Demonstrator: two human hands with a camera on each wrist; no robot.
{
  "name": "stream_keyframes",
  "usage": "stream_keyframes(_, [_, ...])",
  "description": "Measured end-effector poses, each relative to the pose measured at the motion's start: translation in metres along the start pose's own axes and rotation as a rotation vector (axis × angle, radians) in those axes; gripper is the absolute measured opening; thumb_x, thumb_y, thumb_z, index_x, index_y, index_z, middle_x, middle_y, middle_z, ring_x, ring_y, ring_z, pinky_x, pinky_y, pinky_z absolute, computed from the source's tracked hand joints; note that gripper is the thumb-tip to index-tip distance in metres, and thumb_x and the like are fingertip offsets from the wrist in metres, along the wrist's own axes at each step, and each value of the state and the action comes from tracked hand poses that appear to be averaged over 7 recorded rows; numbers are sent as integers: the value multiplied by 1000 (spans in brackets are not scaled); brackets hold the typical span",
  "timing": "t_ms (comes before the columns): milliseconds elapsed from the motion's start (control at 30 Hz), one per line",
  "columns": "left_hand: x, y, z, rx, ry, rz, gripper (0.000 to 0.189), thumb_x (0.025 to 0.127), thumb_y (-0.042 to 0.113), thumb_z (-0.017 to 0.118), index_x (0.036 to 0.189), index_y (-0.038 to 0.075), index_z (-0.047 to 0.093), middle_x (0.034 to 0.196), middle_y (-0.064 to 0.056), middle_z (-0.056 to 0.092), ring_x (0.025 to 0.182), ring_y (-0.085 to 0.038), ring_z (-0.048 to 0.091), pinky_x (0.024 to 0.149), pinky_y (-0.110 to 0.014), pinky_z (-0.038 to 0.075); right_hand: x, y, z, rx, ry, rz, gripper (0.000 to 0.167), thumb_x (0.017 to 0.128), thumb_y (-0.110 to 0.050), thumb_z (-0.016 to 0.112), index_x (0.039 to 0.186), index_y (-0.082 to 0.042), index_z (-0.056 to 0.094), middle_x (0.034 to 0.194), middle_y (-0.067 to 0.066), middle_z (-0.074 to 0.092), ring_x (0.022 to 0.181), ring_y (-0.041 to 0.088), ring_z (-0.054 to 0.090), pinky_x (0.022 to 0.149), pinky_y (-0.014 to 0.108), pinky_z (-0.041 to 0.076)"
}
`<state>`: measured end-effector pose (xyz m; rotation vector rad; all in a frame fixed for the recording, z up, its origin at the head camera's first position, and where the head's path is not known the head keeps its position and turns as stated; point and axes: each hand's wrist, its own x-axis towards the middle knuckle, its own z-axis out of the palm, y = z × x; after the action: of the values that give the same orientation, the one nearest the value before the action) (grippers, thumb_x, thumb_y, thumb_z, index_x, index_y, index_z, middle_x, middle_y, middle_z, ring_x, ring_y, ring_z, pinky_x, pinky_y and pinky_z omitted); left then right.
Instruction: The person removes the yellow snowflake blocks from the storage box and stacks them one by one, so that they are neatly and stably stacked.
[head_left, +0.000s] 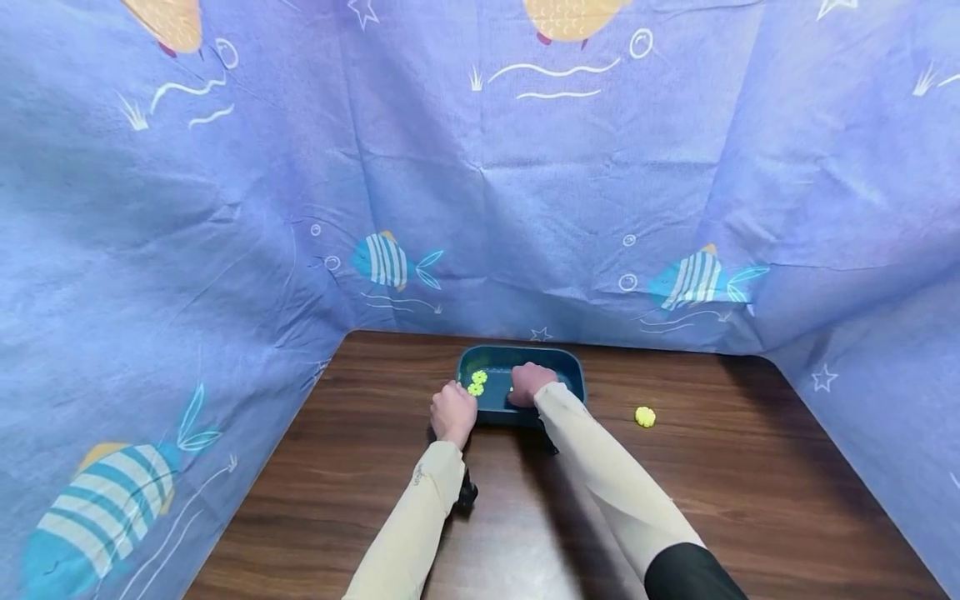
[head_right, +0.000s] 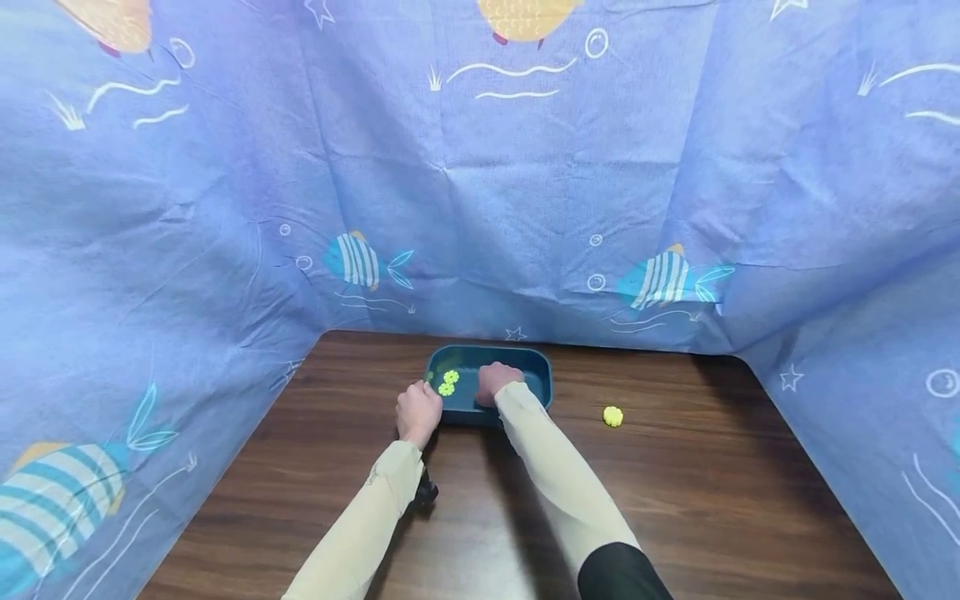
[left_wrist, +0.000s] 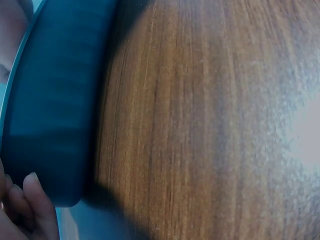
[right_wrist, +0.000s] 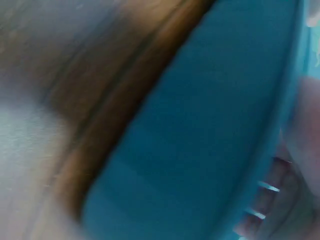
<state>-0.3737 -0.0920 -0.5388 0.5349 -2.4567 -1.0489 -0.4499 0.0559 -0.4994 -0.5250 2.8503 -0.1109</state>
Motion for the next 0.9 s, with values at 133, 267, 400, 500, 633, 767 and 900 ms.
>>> stream_keyframes(133, [0,-5,-3,3,24,-10,28,99,19,54,96,-3,72,93,-25,73,81,-44,69,75,-55,55,0,4,10,96,22,-54,27,93,-11,64,119,-8,73,108,11,71,84,24,58,80,40,55])
stream_keyframes(267, [1,-9,-4,4,31,3,28,99,19,53,93,-2,72,93,-27,73,82,-47,69,75,-57,54,-1,5,14,115,60,-59,23,92,-5,66,114,-7,75,99,12,71,78,25,59,78,41,55])
stream_keyframes(400, [1,-9,-1,2,36,17,28,99,18,53,90,-2,71,92,-28,73,81,-48,69,73,-57,54,-2,8,18,28,140,-81,9,94,-5,66,97,-6,75,83,11,69,69,23,60,73,42,58])
stream_keyframes(500, [1,-8,1,3,38,24,29,98,18,53,89,-2,71,91,-28,73,80,-48,69,73,-58,54,-5,10,18,-37,169,-115,9,96,-7,66,95,-5,75,83,11,70,67,21,63,71,42,59])
stream_keyframes(633, [0,-4,2,1,22,22,29,99,19,53,90,-2,71,91,-27,73,81,-46,69,72,-57,54,-8,12,18,-93,197,-144,8,94,-7,69,94,-5,76,82,11,72,67,21,66,70,43,60])
stream_keyframes(767, [-1,-1,2,-5,10,13,28,99,19,53,90,-1,71,93,-26,73,82,-46,69,73,-56,54,-9,14,17,-126,209,-160,7,93,-7,70,95,-5,76,84,12,73,70,23,68,72,43,60])
stream_keyframes(900, [0,1,2,-15,7,10,28,99,19,54,89,0,71,93,-26,73,82,-46,69,73,-56,54,-10,16,13,-102,187,-147,9,94,-9,70,98,-4,76,85,12,73,69,21,67,74,43,61])
